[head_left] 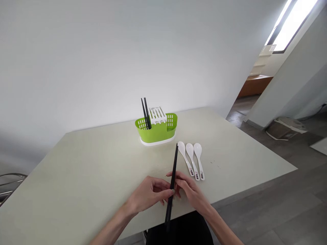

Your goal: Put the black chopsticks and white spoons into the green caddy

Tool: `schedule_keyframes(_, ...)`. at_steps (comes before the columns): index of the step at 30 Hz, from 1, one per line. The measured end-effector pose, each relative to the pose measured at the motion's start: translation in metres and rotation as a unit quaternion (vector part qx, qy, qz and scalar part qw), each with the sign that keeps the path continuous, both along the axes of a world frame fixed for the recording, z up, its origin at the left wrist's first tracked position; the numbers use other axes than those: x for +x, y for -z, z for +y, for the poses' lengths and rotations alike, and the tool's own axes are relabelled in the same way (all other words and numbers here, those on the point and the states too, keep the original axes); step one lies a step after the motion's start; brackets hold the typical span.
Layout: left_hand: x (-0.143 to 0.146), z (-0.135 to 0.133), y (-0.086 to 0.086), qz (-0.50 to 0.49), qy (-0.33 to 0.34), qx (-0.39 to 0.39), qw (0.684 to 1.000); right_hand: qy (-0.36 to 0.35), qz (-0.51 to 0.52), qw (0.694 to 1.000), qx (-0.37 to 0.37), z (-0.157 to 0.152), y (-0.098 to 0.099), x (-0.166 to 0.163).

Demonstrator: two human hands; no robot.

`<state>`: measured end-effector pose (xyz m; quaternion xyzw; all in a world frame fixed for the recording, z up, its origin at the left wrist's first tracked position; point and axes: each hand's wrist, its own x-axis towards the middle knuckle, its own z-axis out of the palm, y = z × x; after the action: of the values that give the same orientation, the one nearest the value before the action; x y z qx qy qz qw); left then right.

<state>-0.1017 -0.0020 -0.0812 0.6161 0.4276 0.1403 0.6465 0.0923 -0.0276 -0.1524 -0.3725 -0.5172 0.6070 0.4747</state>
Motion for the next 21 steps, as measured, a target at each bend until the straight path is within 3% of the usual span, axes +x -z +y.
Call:
schedule_keyframes(12, -0.005, -0.010, 0.013, 0.078, -0.027, -0.009, 0.997, 0.012, -0.048, 0.999, -0.014, 0.002, 0.001, -0.005)
schedule_keyframes(17, -0.010, -0.010, 0.010, 0.108, -0.019, 0.003, 0.994, 0.022, -0.047, 0.998, -0.017, 0.002, 0.002, -0.005)
schedule_keyframes(19, -0.009, -0.005, 0.006, 0.127, -0.025, 0.040, 0.991, 0.014, -0.044, 0.999, -0.017, 0.001, 0.002, -0.005)
schedule_keyframes(21, -0.004, 0.002, 0.002, 0.146, -0.071, 0.117, 0.980, 0.009, -0.041, 0.999, -0.015, 0.001, 0.001, -0.005)
